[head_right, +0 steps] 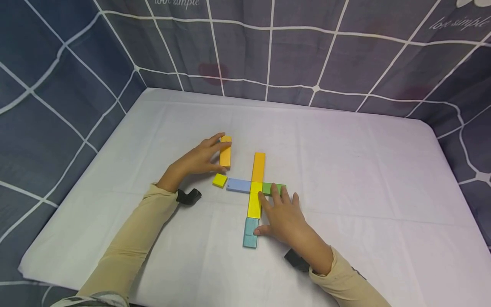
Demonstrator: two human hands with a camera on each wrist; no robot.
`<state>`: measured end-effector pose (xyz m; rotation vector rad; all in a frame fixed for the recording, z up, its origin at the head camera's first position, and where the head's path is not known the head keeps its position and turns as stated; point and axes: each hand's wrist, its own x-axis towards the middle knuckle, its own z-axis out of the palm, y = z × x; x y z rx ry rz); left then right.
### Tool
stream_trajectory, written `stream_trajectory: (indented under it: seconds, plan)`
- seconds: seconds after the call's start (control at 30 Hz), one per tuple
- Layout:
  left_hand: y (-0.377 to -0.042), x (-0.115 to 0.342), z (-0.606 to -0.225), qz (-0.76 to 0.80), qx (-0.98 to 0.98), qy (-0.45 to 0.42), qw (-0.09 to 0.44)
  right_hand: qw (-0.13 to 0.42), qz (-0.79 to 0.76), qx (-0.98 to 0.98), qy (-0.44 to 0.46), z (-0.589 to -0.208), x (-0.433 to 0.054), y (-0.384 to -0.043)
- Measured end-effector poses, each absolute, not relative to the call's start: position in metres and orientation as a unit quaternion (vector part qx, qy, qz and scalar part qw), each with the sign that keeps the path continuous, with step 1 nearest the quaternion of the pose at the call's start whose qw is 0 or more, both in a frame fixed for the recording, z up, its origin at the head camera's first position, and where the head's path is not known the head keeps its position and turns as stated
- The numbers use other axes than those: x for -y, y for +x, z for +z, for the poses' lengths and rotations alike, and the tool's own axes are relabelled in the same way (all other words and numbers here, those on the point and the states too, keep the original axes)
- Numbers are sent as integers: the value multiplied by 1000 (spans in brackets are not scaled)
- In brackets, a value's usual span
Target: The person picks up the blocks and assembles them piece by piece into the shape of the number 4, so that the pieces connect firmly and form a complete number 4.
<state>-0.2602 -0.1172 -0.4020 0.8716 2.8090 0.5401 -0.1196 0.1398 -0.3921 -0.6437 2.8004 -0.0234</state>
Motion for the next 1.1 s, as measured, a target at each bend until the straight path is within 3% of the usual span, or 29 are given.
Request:
stream_trajectory:
  seconds: [1.1]
  plan:
    - [-258, 116, -404, 158, -942, 272, 116, 118, -5, -967, -228, -393, -139, -119]
